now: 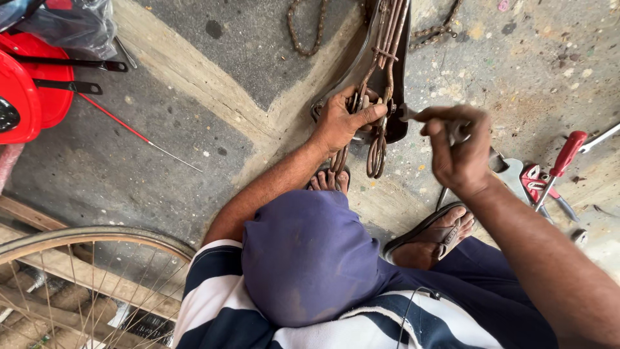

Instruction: The person sits on the floor and uses a screwdriver to manipulate a small metal component. They then insert the component into a larger metal assembly, apply liquid from a bottle, and use a hammer to tap the part into place.

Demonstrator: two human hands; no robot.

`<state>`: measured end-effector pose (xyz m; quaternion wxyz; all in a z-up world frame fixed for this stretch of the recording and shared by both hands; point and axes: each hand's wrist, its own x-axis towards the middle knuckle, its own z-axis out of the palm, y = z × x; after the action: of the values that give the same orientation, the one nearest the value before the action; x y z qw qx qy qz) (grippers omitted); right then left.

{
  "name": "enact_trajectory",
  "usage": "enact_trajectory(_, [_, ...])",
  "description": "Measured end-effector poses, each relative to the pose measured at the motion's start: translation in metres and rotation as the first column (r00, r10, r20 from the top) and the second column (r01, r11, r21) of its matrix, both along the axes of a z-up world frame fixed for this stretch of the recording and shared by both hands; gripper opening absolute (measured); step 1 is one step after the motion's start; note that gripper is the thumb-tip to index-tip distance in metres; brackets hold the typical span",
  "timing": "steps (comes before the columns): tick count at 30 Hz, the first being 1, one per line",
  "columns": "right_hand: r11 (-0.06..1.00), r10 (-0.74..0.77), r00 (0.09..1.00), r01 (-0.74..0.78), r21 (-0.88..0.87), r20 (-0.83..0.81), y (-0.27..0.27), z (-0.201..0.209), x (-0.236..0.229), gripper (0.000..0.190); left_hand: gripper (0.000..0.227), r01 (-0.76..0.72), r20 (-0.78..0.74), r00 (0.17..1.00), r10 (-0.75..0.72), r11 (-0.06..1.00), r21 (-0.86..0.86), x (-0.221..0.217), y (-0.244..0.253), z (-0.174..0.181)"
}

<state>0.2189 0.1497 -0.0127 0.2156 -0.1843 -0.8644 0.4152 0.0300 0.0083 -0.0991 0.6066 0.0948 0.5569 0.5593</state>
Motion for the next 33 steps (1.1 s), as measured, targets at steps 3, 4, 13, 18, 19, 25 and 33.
enact_trajectory(3, [0.988, 0.098, 0.995, -0.096, 0.124, -0.012, -0.01, -0.002, 0.001, 0.022, 0.039, -0.008, -0.034, 0.999, 0.009, 1.0, 0.015, 0.0, 0.0, 0.002])
enact_trajectory(4, [0.98, 0.113, 0.994, -0.111, 0.163, 0.001, -0.013, -0.002, 0.001, 0.024, 0.039, -0.016, -0.025, 1.0, 0.017, 1.0, 0.024, 0.001, 0.0, 0.002])
enact_trajectory(13, [0.977, 0.137, 0.989, -0.143, 0.161, 0.046, -0.001, -0.013, -0.011, 0.03, 0.036, 0.047, -0.143, 0.989, -0.035, 0.995, 0.083, -0.005, 0.001, 0.002])
enact_trajectory(18, [0.637, -0.13, 0.845, 0.472, -0.609, 0.519, 0.052, -0.055, -0.054, 0.032, 0.041, 0.059, 0.048, 0.997, -0.06, 0.998, 0.02, -0.005, -0.005, 0.001])
enact_trajectory(19, [0.578, -0.16, 0.846, 0.498, -0.647, 0.509, 0.057, -0.058, -0.059, 0.03, 0.039, 0.064, -0.014, 0.998, -0.063, 0.997, 0.031, -0.005, -0.003, 0.002])
enact_trajectory(25, [0.929, -0.175, 0.982, 0.143, -0.34, -0.066, 0.047, -0.038, -0.046, 0.024, 0.035, 0.084, -0.111, 0.991, -0.072, 0.991, 0.103, -0.008, -0.003, 0.003])
enact_trajectory(33, [0.911, 0.298, 0.953, -0.265, 0.316, -0.06, -0.016, -0.027, -0.005, 0.015, 0.033, 0.073, -0.053, 0.996, -0.071, 0.996, 0.051, -0.007, -0.001, 0.0])
